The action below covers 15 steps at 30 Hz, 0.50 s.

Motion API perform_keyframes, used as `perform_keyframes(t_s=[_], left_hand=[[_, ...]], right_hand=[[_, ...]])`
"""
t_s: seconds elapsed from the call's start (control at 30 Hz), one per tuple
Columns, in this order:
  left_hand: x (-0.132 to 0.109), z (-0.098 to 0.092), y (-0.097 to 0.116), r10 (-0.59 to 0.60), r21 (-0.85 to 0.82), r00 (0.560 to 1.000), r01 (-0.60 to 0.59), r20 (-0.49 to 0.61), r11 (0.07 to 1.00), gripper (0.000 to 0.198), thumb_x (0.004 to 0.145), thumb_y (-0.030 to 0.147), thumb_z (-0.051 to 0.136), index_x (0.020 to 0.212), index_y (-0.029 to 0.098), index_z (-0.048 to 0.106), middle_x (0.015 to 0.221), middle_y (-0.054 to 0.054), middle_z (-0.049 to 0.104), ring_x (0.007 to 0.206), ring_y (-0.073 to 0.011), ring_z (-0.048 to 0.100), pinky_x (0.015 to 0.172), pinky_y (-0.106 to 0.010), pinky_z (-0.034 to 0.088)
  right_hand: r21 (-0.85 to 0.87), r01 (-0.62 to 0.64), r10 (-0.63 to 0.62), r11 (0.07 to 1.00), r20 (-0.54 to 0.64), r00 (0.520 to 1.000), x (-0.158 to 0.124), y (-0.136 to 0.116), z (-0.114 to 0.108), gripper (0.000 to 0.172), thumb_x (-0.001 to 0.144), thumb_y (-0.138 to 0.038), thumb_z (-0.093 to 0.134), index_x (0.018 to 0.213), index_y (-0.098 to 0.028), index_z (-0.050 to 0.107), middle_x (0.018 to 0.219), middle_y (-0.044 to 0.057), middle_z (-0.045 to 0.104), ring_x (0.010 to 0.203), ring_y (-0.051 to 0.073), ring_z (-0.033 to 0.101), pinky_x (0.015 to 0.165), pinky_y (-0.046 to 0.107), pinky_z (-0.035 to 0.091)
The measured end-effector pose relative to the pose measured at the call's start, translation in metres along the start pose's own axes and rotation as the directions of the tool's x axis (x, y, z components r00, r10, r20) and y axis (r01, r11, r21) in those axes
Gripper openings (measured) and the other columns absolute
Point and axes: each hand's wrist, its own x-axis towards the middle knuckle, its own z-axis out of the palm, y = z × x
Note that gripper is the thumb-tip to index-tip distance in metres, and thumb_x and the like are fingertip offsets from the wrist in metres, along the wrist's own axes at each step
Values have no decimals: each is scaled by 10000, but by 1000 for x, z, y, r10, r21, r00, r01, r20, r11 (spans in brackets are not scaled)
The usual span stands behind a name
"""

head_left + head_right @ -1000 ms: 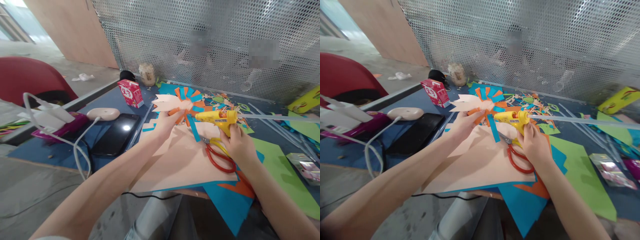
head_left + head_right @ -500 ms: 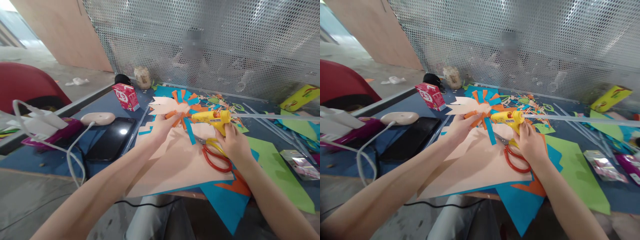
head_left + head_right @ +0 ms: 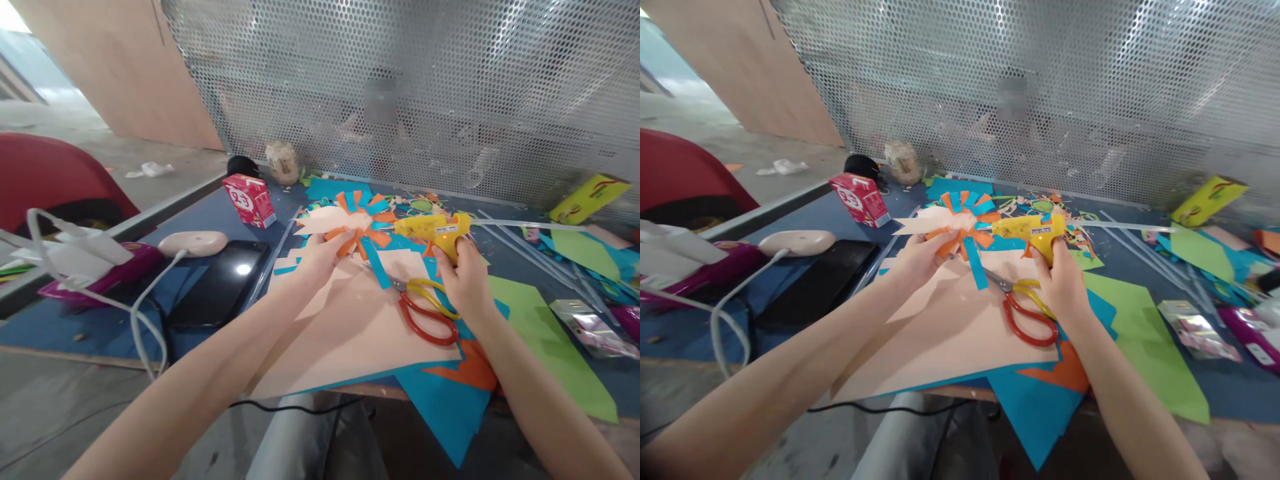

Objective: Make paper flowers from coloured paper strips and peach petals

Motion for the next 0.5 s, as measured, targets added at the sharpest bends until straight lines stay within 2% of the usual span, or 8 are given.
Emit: perform_keyframes(t_s=[0.17, 0.3, 0.4, 0.5], left_hand=[[-5, 3, 2, -16, -38, 1000, 15, -6, 999, 302, 521, 199, 775, 771, 122, 625, 771, -27, 659, 663, -114, 604, 575, -215, 452], [-6, 3, 6, -24, -106, 999, 27, 26, 994, 255, 535, 192, 761, 733, 141, 609, 723, -8, 653, 611, -106, 602, 535, -216, 440], [-4, 3, 5, -21, -136, 998, 28, 52, 990, 241, 541, 184, 753, 718, 142, 596, 701, 6, 643, 582, -93, 593, 534, -215, 438], [-3, 3, 4, -7, -156, 999, 15, 48, 988, 246, 531, 170, 760, 702, 136, 586, 715, -1, 650, 611, -92, 603, 554, -206, 441]], right_hand=[[10, -40, 40, 999, 2, 999, 0, 2, 5, 219, 845, -423, 443, 763, -220, 442, 561, -6, 537, 463, 158, 510, 464, 258, 370], [69, -171, 170, 983, 14, 985, 3, 19, 7, 309, 850, -484, 403, 690, -221, 436, 520, -15, 520, 454, 156, 514, 457, 253, 372], [-75, -261, 267, 962, 86, 960, 5, 35, 14, 388, 855, -497, 362, 592, -219, 427, 503, 10, 522, 452, 166, 519, 447, 261, 349], [-294, -261, 324, 919, 186, 928, 3, 41, 21, 327, 831, -425, 434, 607, -195, 496, 554, 51, 564, 486, 182, 546, 453, 269, 349]])
